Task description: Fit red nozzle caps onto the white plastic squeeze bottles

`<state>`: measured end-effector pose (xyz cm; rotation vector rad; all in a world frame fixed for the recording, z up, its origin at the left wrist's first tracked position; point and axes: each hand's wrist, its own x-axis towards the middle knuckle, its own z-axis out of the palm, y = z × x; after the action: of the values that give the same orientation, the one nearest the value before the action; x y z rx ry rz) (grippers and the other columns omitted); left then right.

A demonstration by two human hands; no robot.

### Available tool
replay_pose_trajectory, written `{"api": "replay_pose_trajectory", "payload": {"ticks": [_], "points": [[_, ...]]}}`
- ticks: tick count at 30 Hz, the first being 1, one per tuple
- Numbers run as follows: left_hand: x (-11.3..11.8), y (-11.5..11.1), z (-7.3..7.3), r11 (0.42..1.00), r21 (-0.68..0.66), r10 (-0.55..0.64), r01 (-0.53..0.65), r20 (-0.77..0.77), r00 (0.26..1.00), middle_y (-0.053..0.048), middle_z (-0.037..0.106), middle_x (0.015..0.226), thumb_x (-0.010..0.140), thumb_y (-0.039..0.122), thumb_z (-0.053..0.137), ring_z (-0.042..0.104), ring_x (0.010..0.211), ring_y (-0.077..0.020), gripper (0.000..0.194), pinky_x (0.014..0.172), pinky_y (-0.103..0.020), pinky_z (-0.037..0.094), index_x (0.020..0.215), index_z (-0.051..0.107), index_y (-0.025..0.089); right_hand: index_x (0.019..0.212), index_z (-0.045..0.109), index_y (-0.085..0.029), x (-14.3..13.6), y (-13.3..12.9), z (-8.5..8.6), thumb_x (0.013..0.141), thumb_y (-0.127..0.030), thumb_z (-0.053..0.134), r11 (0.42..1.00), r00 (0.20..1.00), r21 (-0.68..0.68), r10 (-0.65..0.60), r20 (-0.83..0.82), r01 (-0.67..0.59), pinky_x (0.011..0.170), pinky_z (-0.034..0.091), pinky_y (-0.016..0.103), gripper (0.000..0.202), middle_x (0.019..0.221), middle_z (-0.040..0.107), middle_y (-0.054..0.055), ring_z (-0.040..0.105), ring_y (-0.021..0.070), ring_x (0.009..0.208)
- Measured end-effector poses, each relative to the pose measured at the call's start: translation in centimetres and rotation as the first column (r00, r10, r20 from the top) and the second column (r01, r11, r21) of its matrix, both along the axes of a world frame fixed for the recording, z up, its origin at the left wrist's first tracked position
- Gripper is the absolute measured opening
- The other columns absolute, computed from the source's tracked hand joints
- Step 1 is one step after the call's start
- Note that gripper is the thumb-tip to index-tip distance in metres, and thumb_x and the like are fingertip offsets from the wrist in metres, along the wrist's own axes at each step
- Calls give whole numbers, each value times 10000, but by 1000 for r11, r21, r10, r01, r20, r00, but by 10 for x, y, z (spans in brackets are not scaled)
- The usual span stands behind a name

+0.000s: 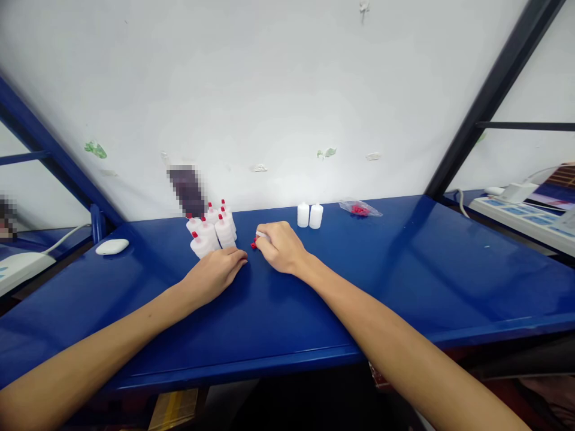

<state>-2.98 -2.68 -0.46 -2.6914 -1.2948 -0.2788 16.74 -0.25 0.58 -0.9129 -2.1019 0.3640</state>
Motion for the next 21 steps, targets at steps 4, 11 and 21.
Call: {"api": "replay_pose_trajectory", "payload": {"ticks": [4, 11, 21], "points": [[2, 0, -4, 987, 140, -129, 82, 377, 917, -18, 682, 787, 920, 183, 542, 631, 622, -122, 121, 599, -232, 496, 995, 635, 165, 629, 442, -192, -4, -6, 1, 764, -232, 430, 1000, 988, 23, 10, 153, -13, 590, 266, 280, 141, 589, 461, -12, 381, 130, 556], [10, -11, -2, 941, 320, -296, 111, 617, 729, 33, 606, 675, 886, 185, 608, 530, 548, -63, 41, 550, -185, 460, 890, 648, 179, 684, 546, -172, -3, -9, 5, 841, -307, 404, 993, 960, 91, 47, 276, -75, 628, 295, 282, 251, 754, 551, 34, 483, 158, 677], [10, -9, -5, 953, 215, -301, 212, 692, 656, 3, 620, 747, 874, 132, 579, 541, 604, -75, 73, 566, -195, 468, 893, 640, 165, 713, 650, -172, -10, -19, 6, 881, -355, 428, 999, 916, 51, -20, 402, -1, 582, 224, 286, 333, 636, 612, 35, 479, 155, 578]]}}
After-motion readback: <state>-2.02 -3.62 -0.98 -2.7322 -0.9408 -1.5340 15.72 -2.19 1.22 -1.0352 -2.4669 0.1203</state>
